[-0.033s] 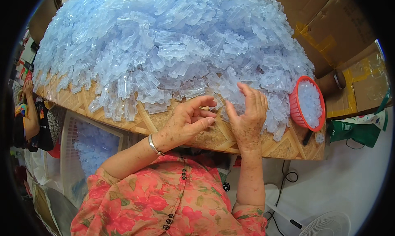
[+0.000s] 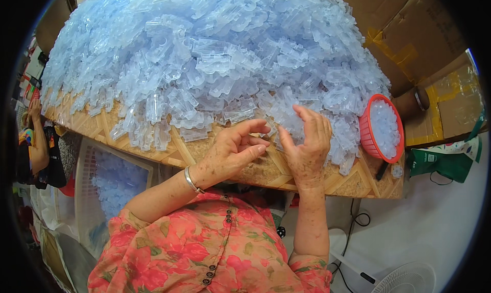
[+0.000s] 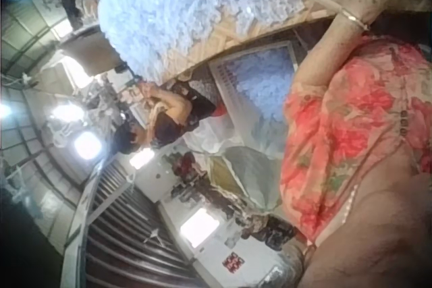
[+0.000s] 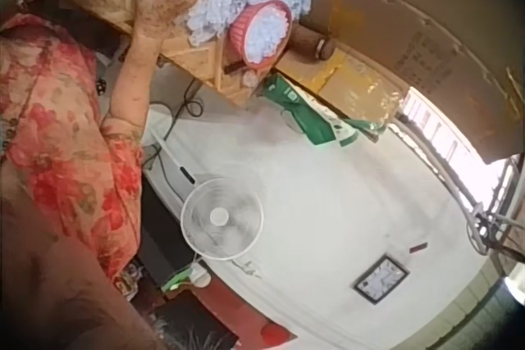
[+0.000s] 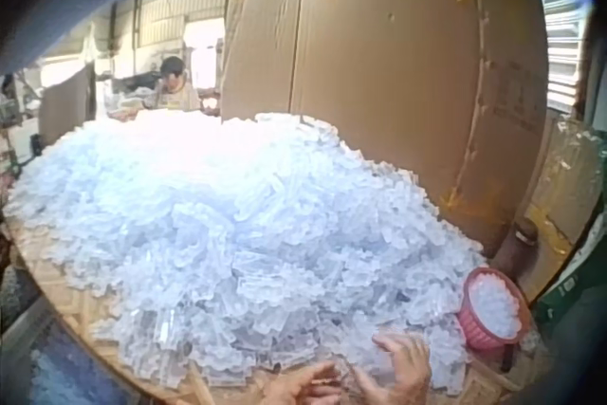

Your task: The person assembles small translucent plastic components by hand. They pick up a base piece and a smaller insert, fit them together, and place the completed unit into a red basket. The process is repeated continuously with a large pile of parts on the table.

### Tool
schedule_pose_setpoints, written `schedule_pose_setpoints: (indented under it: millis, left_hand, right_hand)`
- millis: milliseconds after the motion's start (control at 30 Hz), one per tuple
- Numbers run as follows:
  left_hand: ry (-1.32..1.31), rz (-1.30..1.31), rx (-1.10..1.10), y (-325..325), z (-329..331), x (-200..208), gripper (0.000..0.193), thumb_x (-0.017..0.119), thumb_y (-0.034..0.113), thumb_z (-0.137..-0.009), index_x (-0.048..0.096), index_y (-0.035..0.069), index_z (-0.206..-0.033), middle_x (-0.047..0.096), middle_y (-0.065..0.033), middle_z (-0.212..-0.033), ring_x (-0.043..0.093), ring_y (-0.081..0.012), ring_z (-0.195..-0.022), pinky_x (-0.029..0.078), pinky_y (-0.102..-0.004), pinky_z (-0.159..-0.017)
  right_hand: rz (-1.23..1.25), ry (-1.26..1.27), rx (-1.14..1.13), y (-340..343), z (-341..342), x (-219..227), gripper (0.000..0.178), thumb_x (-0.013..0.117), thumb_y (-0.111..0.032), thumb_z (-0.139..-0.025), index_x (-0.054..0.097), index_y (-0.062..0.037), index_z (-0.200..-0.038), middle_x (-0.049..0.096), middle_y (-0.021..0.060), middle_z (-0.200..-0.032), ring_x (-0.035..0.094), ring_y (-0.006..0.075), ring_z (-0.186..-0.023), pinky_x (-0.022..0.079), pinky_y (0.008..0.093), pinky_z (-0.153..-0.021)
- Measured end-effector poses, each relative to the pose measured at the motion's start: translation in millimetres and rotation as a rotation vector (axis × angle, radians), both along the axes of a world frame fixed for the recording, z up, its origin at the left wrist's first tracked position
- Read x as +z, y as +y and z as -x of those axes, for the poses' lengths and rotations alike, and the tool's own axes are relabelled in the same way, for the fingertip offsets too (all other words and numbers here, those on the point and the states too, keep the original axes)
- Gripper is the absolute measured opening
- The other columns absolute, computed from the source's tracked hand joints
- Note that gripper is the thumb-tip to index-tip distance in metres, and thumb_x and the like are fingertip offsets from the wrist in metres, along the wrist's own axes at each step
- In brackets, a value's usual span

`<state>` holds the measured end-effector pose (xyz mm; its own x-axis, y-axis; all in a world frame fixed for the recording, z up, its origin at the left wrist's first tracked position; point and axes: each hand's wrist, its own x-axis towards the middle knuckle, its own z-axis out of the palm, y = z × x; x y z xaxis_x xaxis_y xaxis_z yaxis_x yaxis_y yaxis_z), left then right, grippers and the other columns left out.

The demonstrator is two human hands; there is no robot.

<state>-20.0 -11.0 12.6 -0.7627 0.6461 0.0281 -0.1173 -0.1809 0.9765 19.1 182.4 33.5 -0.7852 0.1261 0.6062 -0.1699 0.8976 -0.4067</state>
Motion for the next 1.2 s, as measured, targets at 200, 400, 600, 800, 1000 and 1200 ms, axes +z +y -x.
schedule_pose_setpoints:
  millis: [200, 400, 600, 800, 1000, 1200]
  left_hand:
    - [-0.204, -0.208, -0.102, 5.6, 3.2, 5.0, 0.040, 0.057, 0.014, -0.106, 0.051, 0.000, -0.143, 0.063, -0.0066, -0.128, 0.064, -0.0129, -0.113, 0.058, -0.0283, -0.092]
    - [-0.358, -0.186, -0.104, -1.7, 5.0, -2.7, 0.032, 0.054, 0.017, -0.107, 0.057, 0.002, -0.136, 0.066, -0.0063, -0.124, 0.065, -0.0123, -0.111, 0.060, -0.0280, -0.089]
    - [-0.439, -0.218, -0.088, -8.2, -0.8, 1.7, 0.032, 0.052, 0.017, -0.108, 0.056, 0.001, -0.136, 0.067, -0.0100, -0.124, 0.069, -0.0176, -0.108, 0.062, -0.0293, -0.086]
    - [-0.468, -0.233, -0.089, -12.2, -1.5, 0.6, 0.033, 0.050, 0.018, -0.109, 0.055, 0.001, -0.137, 0.068, -0.0107, -0.122, 0.070, -0.0196, -0.107, 0.063, -0.0307, -0.084]
    - [-0.477, -0.216, -0.024, -14.7, -2.2, 5.5, 0.037, 0.050, 0.025, -0.109, 0.055, 0.002, -0.138, 0.069, -0.0107, -0.120, 0.071, -0.0170, -0.101, 0.063, -0.0298, -0.080]
    - [-0.337, -0.020, -0.077, -19.8, 1.4, 3.8, 0.045, 0.045, 0.036, -0.111, 0.057, 0.005, -0.140, 0.068, -0.0120, -0.123, 0.069, -0.0138, -0.100, 0.063, -0.0270, -0.075]
  right_hand:
    - [-0.081, 0.111, 0.106, -13.0, -21.7, -4.9, 0.054, 0.085, -0.007, -0.070, 0.066, -0.0083, -0.121, 0.066, 0.0103, -0.116, 0.061, 0.0323, -0.110, 0.045, 0.0490, -0.105]
    - [0.096, 0.110, 0.131, -27.5, -31.9, -5.8, 0.058, 0.082, -0.003, -0.072, 0.063, -0.0060, -0.126, 0.065, 0.0125, -0.122, 0.061, 0.0333, -0.112, 0.046, 0.0476, -0.102]
    - [0.143, 0.030, 0.066, -26.2, -37.3, -11.2, 0.049, 0.080, -0.007, -0.078, 0.065, -0.0028, -0.124, 0.067, 0.0138, -0.122, 0.061, 0.0335, -0.113, 0.044, 0.0468, -0.104]
    - [0.156, -0.003, 0.093, -25.9, -37.3, -11.0, 0.044, 0.080, -0.014, -0.079, 0.068, -0.0036, -0.120, 0.069, 0.0122, -0.118, 0.063, 0.0315, -0.112, 0.040, 0.0492, -0.108]
    - [0.019, 0.021, 0.094, -27.4, -39.8, -6.5, 0.042, 0.085, -0.028, -0.077, 0.068, -0.0071, -0.110, 0.069, 0.0092, -0.111, 0.064, 0.0290, -0.108, 0.039, 0.0514, -0.108]
    - [-0.109, 0.029, 0.060, -43.4, -51.1, -6.3, 0.047, 0.086, -0.046, -0.075, 0.065, -0.0097, -0.096, 0.066, 0.0053, -0.100, 0.063, 0.0266, -0.100, 0.039, 0.0521, -0.106]
